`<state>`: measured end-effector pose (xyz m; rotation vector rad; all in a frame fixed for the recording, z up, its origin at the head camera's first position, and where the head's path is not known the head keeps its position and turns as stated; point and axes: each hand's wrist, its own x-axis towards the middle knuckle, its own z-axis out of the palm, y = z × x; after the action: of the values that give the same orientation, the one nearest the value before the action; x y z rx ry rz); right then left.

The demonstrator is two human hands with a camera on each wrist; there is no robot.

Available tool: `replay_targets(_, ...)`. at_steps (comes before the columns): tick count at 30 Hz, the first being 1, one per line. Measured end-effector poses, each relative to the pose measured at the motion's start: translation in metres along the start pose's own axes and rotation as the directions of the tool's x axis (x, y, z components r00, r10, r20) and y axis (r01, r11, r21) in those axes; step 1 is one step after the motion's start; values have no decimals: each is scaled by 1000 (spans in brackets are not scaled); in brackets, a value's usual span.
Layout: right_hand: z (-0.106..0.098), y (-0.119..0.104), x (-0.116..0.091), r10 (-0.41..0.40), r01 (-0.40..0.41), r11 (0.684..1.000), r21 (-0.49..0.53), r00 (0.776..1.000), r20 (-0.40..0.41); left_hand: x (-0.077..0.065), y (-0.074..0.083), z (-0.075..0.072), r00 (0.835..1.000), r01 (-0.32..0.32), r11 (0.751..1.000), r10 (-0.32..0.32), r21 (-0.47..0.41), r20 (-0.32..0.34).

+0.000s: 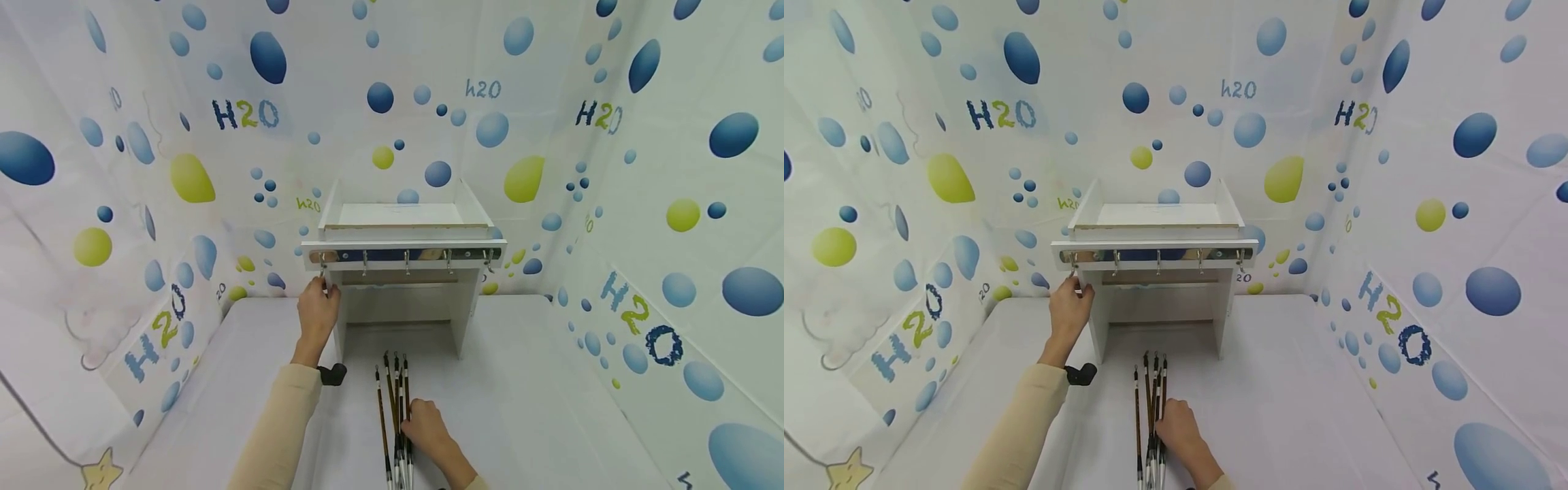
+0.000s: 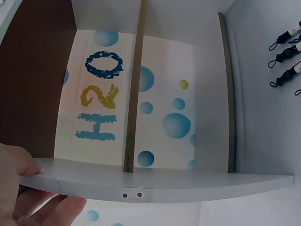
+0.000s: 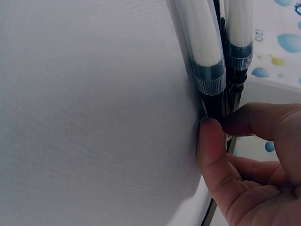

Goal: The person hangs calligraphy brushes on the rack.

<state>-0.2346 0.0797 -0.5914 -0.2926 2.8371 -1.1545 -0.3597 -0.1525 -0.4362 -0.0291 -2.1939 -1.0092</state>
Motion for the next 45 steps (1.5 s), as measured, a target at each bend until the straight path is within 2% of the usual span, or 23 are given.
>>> replay_targets(10, -7, 2, -2, 34, -33, 999, 37, 999, -40, 0, 0, 0, 1000, -25, 1000, 25, 15, -19)
replay_targets(19, -42, -2, -12, 35, -25, 997, 67, 989, -144, 1, 2, -3, 1000, 12, 1000, -12, 13, 23)
replay_targets(32, -91, -17, -19, -16, 19, 1000, 6, 932, -362, 4, 2, -2, 999, 8, 1000, -9, 16, 36)
replay_targets(40, -115, -31, -22, -10, 17, 1000, 13, 911, -412, 5, 2, -3, 999, 5, 1000, -5, 16, 32)
replay_targets(45, -126, -35, -22, -42, 44, 999, -5, 887, -460, 5, 2, -2, 1000, -4, 1000, 4, 19, 29)
